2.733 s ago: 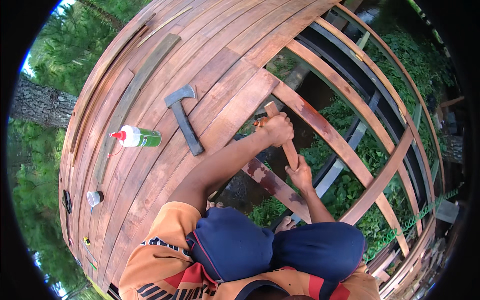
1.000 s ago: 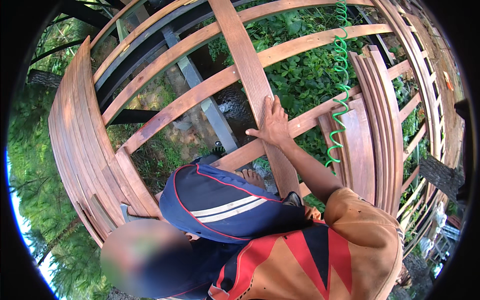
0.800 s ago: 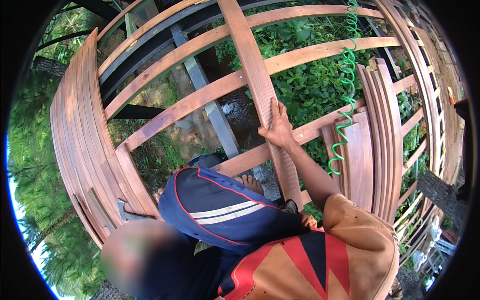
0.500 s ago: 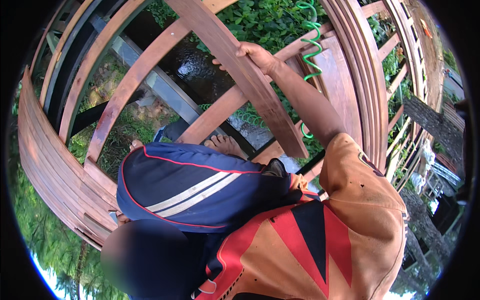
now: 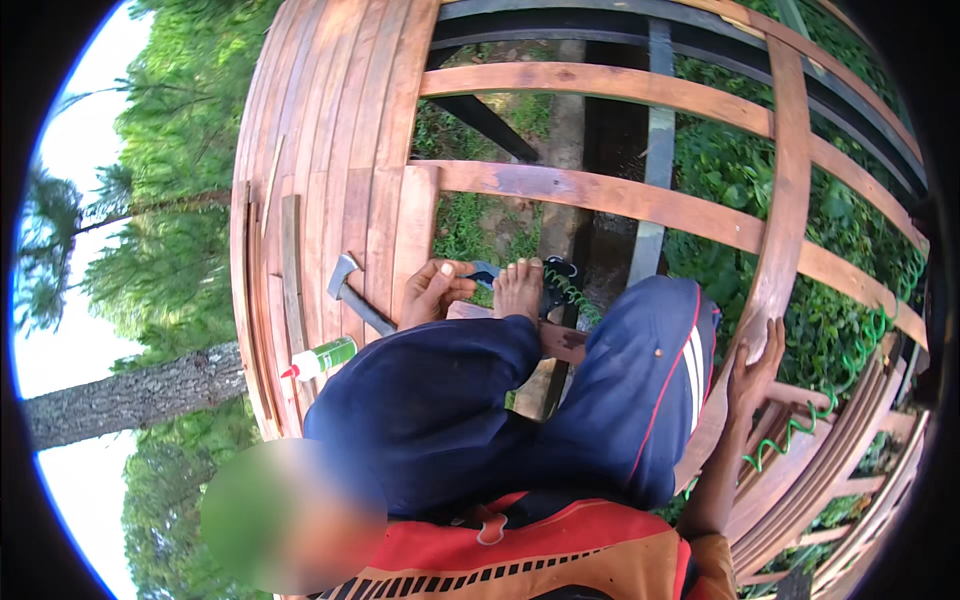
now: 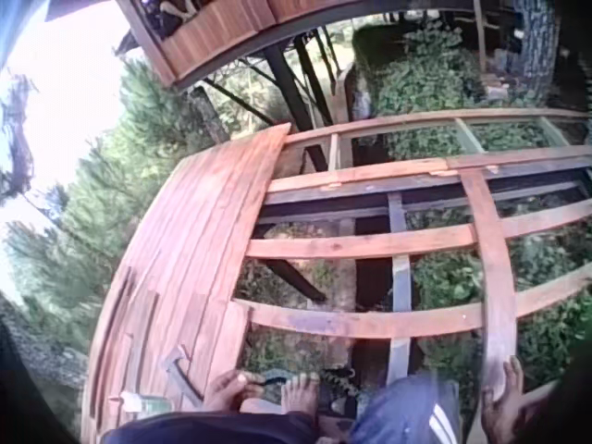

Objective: The person pours a liquid from a metal flask into a small container, then walks to a wooden structure. They apply glue to the wooden frame and place wooden planks into the gaps, pressing them into place.

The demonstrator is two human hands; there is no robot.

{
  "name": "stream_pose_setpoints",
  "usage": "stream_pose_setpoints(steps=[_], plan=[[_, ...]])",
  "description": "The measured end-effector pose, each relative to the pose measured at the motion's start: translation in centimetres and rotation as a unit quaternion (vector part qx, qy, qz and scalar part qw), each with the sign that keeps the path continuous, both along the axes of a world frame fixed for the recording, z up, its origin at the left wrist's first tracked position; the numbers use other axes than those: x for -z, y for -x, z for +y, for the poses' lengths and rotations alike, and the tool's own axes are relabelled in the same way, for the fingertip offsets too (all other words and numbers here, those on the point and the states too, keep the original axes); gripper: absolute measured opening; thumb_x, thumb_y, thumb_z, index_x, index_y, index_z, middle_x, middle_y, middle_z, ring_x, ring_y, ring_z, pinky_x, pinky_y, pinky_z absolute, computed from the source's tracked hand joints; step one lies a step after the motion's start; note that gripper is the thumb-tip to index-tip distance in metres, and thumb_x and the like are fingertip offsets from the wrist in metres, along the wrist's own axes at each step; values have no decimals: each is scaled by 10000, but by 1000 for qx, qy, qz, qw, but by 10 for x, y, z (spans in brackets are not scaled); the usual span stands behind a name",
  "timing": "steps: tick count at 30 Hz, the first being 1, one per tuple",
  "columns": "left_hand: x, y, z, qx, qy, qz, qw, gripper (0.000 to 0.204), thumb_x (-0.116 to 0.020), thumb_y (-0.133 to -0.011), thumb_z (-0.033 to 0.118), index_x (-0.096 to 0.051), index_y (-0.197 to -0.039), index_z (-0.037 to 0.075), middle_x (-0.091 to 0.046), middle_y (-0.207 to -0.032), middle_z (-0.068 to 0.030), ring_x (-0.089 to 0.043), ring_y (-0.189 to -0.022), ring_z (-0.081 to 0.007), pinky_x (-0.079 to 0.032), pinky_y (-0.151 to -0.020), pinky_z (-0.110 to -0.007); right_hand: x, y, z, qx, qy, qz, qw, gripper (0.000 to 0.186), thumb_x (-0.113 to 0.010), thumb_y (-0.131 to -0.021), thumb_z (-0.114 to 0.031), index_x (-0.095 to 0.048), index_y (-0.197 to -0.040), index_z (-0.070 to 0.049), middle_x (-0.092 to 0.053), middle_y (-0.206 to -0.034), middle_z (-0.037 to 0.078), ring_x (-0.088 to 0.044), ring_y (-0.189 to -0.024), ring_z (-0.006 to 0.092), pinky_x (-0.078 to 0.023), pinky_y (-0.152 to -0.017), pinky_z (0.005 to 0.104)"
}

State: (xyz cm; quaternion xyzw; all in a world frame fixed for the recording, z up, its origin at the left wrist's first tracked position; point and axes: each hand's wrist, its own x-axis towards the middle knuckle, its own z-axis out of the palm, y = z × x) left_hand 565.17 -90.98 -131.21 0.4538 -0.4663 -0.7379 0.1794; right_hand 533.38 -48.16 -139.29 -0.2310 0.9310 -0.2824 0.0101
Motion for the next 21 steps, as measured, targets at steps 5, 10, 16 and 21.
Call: stream_pose_setpoints(steps=[5,10,16,21], plan=[[52,-67,-31,-218,134,-183,949,259,-680,-1025,245,-685,-1067,-10,-699,-893,-43,-619,-780,-90,-505,-695,-245,22,22,-76,19,223,-238,945,550,-559,-1014,-161,-450,-1538,-34,-406,-1604,218,-378,-1490,390,-271,-1247,492],[83,-167,17,-301,283,-350,841,323,-714,-988,284,-647,-1066,-22,-648,-904,-93,-591,-810,-161,-494,-734,-311,20,94,-134,-260,25,-311,914,586,-512,-980,-47,-431,-1559,-11,-490,-1556,166,-428,-1468,276,-293,-1237,393],[92,-269,55,-456,252,-516,680,721,-625,-1009,488,-449,-1359,-117,-465,-1396,-311,-457,-1305,-393,-352,-1116,-477,-20,145,-175,-266,-303,-240,883,498,-585,-997,-71,-520,-1479,34,-561,-1490,235,-551,-1377,344,-424,-1156,442],[150,-254,4,-536,243,-431,684,1001,-487,-1017,651,-227,-1557,-151,-263,-1609,-379,-278,-1504,-473,-159,-1251,-552,-95,144,-241,-279,-227,-126,925,515,-633,-1013,-174,-516,-1481,7,-589,-1458,242,-571,-1357,374,-464,-1107,445]])
